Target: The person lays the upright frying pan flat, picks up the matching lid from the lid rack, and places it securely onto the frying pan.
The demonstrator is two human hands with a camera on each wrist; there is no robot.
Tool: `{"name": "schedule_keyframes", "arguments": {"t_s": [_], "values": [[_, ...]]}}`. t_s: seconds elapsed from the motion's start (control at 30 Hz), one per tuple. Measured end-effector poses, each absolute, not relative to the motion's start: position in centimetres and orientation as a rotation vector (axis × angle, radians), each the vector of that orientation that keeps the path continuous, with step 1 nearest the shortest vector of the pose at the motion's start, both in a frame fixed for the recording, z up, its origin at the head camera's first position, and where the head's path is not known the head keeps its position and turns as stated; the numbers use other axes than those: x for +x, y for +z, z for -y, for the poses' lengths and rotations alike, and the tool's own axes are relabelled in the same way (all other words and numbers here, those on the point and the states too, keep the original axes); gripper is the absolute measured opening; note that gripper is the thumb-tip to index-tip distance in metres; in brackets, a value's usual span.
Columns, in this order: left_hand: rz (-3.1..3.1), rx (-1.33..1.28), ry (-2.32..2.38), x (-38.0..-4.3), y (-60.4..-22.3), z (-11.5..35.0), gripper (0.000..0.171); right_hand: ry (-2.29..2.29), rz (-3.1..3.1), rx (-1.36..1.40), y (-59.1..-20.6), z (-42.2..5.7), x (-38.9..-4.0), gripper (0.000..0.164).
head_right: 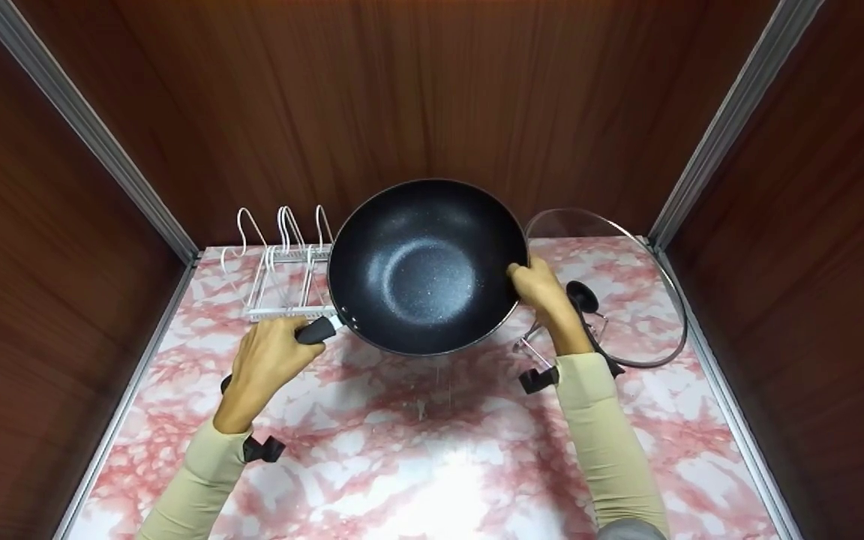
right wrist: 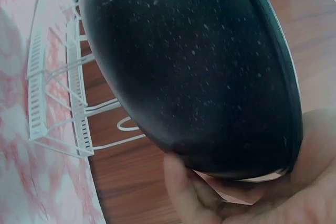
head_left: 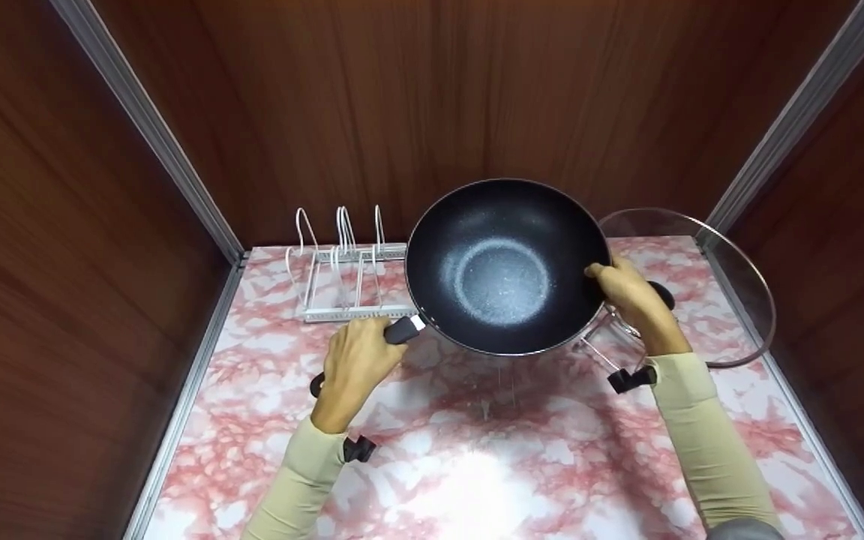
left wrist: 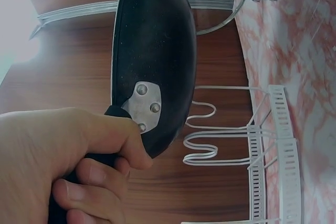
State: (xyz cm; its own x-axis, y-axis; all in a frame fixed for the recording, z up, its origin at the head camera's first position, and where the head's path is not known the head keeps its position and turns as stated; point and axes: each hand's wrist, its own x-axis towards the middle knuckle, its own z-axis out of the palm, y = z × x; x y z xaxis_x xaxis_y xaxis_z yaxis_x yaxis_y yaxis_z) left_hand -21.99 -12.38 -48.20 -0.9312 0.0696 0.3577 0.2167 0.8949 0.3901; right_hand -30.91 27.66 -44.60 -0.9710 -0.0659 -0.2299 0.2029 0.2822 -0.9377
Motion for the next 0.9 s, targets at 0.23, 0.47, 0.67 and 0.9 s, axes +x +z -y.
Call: {"name": "schedule_keyframes", "arguments": {"t_s": [0.23,0.47,0.67,0.9], "values": [[2.761,-0.222,-0.628,-21.9,-48.0,12.8,0.025,-1.768,-2.270,0.120,-44.4,-28.1,-30.9,0.055],[2.769,-0.252,-0.623,-21.8,-48.0,13.3,0.026,-1.714,-2.279,0.137,-43.9,-28.5,-30.9,0.071],[2.783,-0.281,-0.611,-21.8,-47.9,13.6,0.028,-1.677,-2.305,0.150,-43.8,-28.8,-30.7,0.073],[2.789,-0.330,-0.581,-21.6,-48.0,13.9,0.024,-1.586,-2.416,0.121,-44.0,-29.2,-30.9,0.073]]}}
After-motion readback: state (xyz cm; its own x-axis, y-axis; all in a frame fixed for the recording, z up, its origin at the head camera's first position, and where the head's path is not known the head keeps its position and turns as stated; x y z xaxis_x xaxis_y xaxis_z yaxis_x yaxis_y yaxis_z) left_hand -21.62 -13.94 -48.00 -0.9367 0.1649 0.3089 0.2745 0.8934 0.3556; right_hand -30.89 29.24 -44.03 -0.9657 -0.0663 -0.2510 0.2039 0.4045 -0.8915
